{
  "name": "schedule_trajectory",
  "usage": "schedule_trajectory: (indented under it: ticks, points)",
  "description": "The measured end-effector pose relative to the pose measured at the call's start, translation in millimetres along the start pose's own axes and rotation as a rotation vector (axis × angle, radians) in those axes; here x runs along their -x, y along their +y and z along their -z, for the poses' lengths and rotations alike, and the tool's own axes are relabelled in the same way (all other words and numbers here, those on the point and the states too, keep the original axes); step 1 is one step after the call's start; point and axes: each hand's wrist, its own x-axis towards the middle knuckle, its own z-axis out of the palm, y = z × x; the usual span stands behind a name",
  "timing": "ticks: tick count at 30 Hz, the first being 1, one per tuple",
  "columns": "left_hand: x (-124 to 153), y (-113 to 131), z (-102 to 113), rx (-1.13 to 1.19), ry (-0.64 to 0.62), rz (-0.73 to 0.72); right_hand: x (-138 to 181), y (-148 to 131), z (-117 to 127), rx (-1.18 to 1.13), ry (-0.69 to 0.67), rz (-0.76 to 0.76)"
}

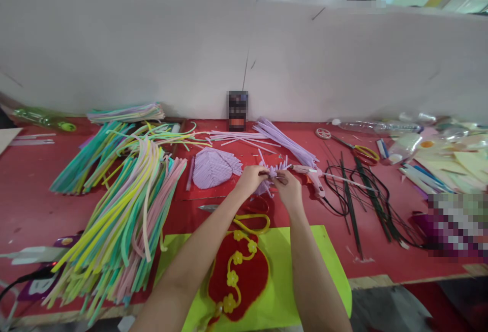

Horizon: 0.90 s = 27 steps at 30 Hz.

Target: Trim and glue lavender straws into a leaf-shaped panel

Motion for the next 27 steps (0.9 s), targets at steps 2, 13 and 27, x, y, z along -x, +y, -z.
schedule_trajectory:
  ticks: [2,13,27]
  points:
    - [-0.8,-1.1,-0.1,0.022,0.005,0.017,-0.3,1.5,-0.3,0.002,0.002,-0.006]
    - [-3.8,-10.8,-3.5,0.195,0.123,0.081,3.0,-3.5,-3.5,0.058,-0.011,0.077]
    - [-7.6,-21.3,-0.2,0.414,0.104,0.120,2.2,-16.0,3.5,0.101,0.001,-0.022]
